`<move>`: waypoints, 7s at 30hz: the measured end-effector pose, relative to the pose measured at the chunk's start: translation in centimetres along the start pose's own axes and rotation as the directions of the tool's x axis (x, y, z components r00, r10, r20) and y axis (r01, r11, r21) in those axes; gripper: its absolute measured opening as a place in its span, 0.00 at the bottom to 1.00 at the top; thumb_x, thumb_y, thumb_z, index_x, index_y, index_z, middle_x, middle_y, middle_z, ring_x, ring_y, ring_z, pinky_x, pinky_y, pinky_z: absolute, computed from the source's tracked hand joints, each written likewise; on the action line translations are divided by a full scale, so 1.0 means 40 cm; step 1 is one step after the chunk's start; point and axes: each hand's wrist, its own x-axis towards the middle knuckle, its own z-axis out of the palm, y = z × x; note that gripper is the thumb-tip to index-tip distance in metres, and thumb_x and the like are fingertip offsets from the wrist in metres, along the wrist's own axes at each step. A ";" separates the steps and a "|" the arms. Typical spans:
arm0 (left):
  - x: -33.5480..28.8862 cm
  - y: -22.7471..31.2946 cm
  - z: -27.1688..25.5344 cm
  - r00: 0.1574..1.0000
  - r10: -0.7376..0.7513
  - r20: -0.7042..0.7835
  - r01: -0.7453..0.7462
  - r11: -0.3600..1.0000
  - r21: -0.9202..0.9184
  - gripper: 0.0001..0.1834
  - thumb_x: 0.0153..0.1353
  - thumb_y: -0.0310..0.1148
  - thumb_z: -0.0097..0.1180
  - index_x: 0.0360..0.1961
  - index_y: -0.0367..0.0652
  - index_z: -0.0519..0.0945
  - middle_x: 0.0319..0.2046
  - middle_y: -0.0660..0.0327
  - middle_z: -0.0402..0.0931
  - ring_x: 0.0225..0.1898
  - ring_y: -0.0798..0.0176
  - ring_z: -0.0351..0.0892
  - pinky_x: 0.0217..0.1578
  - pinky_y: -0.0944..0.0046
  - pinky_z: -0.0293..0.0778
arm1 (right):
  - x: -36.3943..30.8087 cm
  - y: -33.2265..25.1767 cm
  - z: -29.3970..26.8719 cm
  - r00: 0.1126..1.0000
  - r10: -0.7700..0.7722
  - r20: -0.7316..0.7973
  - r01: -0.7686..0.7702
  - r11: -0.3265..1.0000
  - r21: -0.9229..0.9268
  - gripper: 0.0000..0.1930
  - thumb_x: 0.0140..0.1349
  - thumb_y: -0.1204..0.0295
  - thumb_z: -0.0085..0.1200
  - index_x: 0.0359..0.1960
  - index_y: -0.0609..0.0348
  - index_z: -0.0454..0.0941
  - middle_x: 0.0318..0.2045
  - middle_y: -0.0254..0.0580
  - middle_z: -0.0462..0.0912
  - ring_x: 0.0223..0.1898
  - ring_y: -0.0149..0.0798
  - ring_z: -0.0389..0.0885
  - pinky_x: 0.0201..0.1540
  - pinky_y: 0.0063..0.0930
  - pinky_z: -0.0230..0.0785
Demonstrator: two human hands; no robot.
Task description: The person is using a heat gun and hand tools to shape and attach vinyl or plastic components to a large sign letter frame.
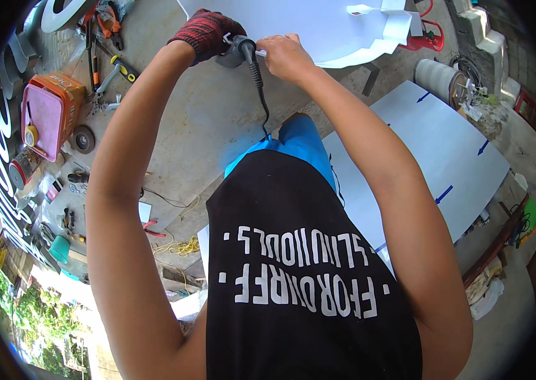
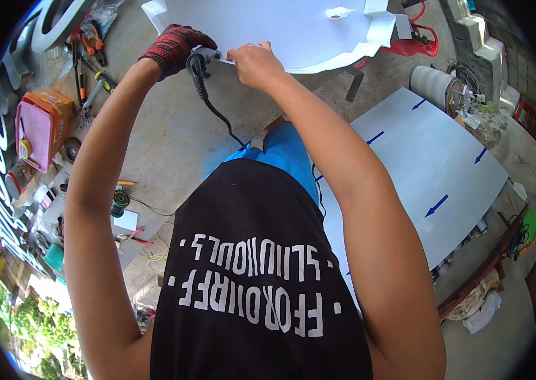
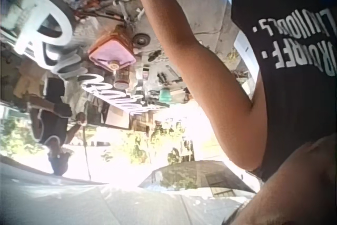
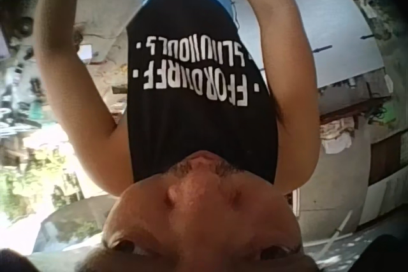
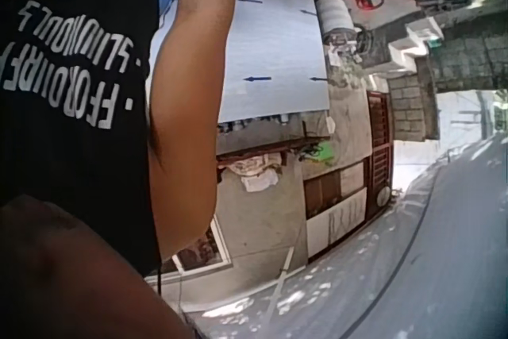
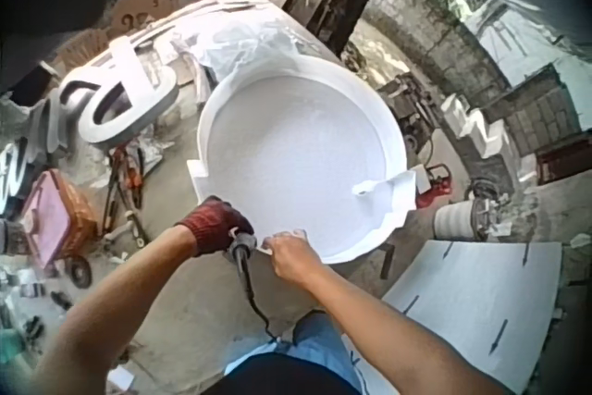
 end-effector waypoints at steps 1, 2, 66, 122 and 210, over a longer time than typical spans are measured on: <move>0.001 0.003 -0.002 0.999 -0.036 0.029 0.036 0.999 -0.005 0.25 0.51 0.26 0.71 0.52 0.56 0.88 0.46 0.58 0.87 0.50 0.49 0.83 0.58 0.55 0.75 | -0.001 -0.001 -0.002 1.000 0.003 0.014 -0.003 1.000 0.004 0.15 0.65 0.76 0.51 0.50 0.49 0.84 0.42 0.41 0.88 0.54 0.43 0.83 0.64 0.50 0.60; 0.000 0.004 -0.004 0.999 -0.025 0.034 0.025 1.000 -0.001 0.25 0.51 0.26 0.71 0.52 0.56 0.88 0.46 0.58 0.87 0.50 0.49 0.83 0.58 0.55 0.75 | 0.000 -0.002 -0.003 1.000 0.014 0.008 -0.014 1.000 0.006 0.15 0.65 0.76 0.51 0.50 0.49 0.84 0.42 0.41 0.88 0.54 0.43 0.83 0.64 0.50 0.60; 0.010 0.005 -0.026 0.986 -0.055 0.156 0.039 0.994 0.103 0.21 0.55 0.34 0.66 0.52 0.63 0.88 0.43 0.62 0.87 0.51 0.54 0.83 0.62 0.55 0.70 | 0.037 0.019 -0.029 0.999 -0.040 -0.028 0.048 0.900 0.433 0.29 0.55 0.68 0.68 0.62 0.56 0.80 0.57 0.49 0.84 0.59 0.51 0.80 0.57 0.40 0.72; 0.014 -0.018 0.004 0.996 0.005 0.084 -0.012 0.996 0.089 0.16 0.55 0.34 0.65 0.46 0.60 0.89 0.42 0.63 0.87 0.49 0.56 0.84 0.59 0.54 0.71 | 0.036 0.013 -0.031 1.000 -0.011 -0.024 0.021 0.888 0.460 0.26 0.61 0.67 0.62 0.63 0.55 0.81 0.58 0.51 0.83 0.59 0.52 0.82 0.55 0.37 0.77; 0.007 -0.009 -0.011 0.996 -0.029 0.086 0.022 0.997 0.072 0.20 0.54 0.31 0.66 0.49 0.64 0.89 0.44 0.63 0.88 0.48 0.50 0.83 0.59 0.54 0.72 | 0.036 -0.031 -0.036 0.990 0.142 0.022 -0.144 0.979 0.147 0.08 0.56 0.72 0.65 0.37 0.59 0.84 0.41 0.43 0.86 0.53 0.47 0.80 0.57 0.42 0.68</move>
